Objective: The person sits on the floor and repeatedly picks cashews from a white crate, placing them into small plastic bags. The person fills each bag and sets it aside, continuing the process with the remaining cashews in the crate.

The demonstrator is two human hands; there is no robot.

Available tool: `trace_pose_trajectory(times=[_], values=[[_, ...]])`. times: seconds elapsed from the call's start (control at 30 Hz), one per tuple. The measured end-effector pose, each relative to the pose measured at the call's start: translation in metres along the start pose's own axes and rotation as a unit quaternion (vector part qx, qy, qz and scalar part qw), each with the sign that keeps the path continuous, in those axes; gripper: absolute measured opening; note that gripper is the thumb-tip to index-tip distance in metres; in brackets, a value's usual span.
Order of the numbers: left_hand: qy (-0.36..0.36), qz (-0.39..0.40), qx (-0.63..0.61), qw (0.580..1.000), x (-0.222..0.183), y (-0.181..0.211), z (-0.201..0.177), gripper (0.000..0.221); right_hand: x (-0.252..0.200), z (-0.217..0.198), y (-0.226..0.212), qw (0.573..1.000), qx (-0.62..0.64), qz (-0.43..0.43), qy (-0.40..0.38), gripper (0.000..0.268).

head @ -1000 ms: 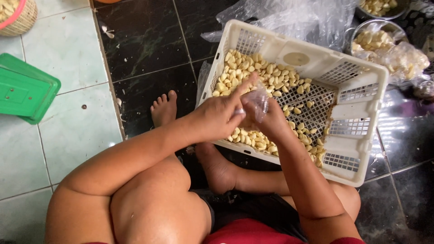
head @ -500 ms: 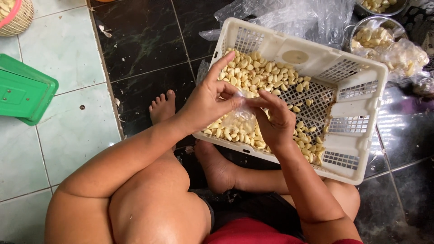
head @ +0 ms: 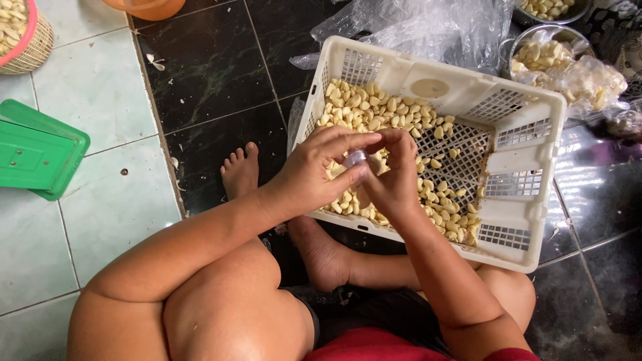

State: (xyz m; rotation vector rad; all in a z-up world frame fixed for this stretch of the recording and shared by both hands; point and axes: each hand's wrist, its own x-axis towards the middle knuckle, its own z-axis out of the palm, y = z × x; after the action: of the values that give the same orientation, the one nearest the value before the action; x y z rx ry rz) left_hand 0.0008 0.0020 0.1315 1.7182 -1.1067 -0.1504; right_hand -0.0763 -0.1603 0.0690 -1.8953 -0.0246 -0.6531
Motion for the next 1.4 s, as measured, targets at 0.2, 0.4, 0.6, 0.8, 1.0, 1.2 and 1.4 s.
trace_pose_trajectory(times=[0.2,0.4,0.6,0.8,1.0,1.2,1.4], values=[[0.005,-0.067,-0.063,0.996,-0.002,-0.02,0.011,0.068,-0.012,0.011,0.041,0.994,-0.099,-0.011,0.041,0.029],[-0.02,-0.005,-0.086,0.996,-0.003,-0.027,0.003,0.092,0.012,-0.014,-0.04,0.974,0.118,0.151,-0.123,0.023],[-0.069,0.093,-0.018,0.993,-0.003,-0.025,0.001,0.095,0.018,-0.031,-0.056,0.939,0.207,0.222,-0.162,0.039],[-0.108,0.17,-0.006,0.98,-0.004,-0.021,0.0,0.109,0.015,-0.025,-0.047,0.93,0.212,0.284,-0.096,0.042],[-0.126,0.15,-0.06,0.979,-0.014,-0.038,0.013,0.106,0.017,-0.012,-0.063,0.837,0.417,0.354,0.02,0.027],[-0.051,0.202,0.069,0.976,-0.001,-0.031,-0.01,0.106,0.01,-0.026,-0.016,0.926,0.255,0.272,0.067,0.036],[0.002,0.023,0.174,0.985,-0.033,-0.065,-0.059,0.063,0.041,-0.104,0.02,0.974,0.06,0.215,0.036,0.036]])
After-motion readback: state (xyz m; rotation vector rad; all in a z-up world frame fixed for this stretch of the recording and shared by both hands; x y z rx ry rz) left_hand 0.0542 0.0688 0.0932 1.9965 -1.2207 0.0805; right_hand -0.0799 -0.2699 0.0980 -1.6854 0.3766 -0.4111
